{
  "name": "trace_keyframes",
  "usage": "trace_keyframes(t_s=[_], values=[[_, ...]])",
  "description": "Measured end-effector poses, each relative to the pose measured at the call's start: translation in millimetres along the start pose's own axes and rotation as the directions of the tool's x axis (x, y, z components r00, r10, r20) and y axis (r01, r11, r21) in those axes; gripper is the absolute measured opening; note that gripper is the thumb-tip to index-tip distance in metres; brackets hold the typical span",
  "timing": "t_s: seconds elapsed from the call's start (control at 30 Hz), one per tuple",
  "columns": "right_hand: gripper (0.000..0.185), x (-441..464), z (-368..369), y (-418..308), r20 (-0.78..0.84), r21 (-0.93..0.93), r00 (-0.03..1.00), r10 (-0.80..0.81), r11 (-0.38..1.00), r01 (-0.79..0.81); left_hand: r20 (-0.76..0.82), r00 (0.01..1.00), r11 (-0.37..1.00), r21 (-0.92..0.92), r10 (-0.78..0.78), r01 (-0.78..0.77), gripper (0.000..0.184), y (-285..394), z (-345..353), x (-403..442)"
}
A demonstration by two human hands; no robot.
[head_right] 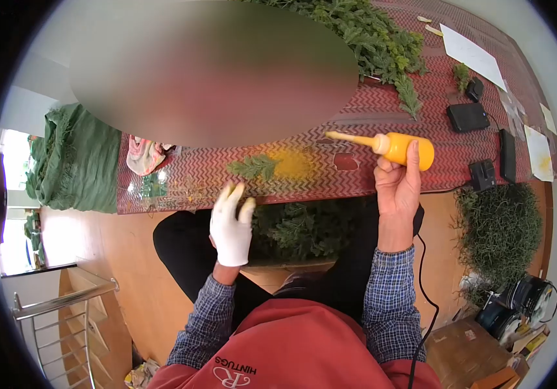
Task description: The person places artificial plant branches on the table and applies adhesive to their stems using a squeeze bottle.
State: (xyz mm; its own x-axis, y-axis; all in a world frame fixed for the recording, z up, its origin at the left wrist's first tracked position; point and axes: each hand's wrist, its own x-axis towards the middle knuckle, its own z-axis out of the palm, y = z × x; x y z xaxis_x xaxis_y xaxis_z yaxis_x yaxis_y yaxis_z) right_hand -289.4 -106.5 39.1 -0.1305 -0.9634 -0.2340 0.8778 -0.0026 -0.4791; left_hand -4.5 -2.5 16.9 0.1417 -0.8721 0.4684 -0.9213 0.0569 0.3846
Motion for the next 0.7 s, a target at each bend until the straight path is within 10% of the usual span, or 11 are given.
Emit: trace_keyframes(t_s=[0.13,0.7], values=[[0.034,-5,6,20,-0.036,-0.117,0.999,-0.012,0.993,0.007,0.258,0.966,0.974,0.211,0.031,-0.088,0.075,0,11,31],[0.019,-35,43,136,0.052,-0.552,0.993,-0.101,0.826,0.113,0.426,0.904,0.976,0.207,-0.03,-0.065,0.081,-20,33,13]])
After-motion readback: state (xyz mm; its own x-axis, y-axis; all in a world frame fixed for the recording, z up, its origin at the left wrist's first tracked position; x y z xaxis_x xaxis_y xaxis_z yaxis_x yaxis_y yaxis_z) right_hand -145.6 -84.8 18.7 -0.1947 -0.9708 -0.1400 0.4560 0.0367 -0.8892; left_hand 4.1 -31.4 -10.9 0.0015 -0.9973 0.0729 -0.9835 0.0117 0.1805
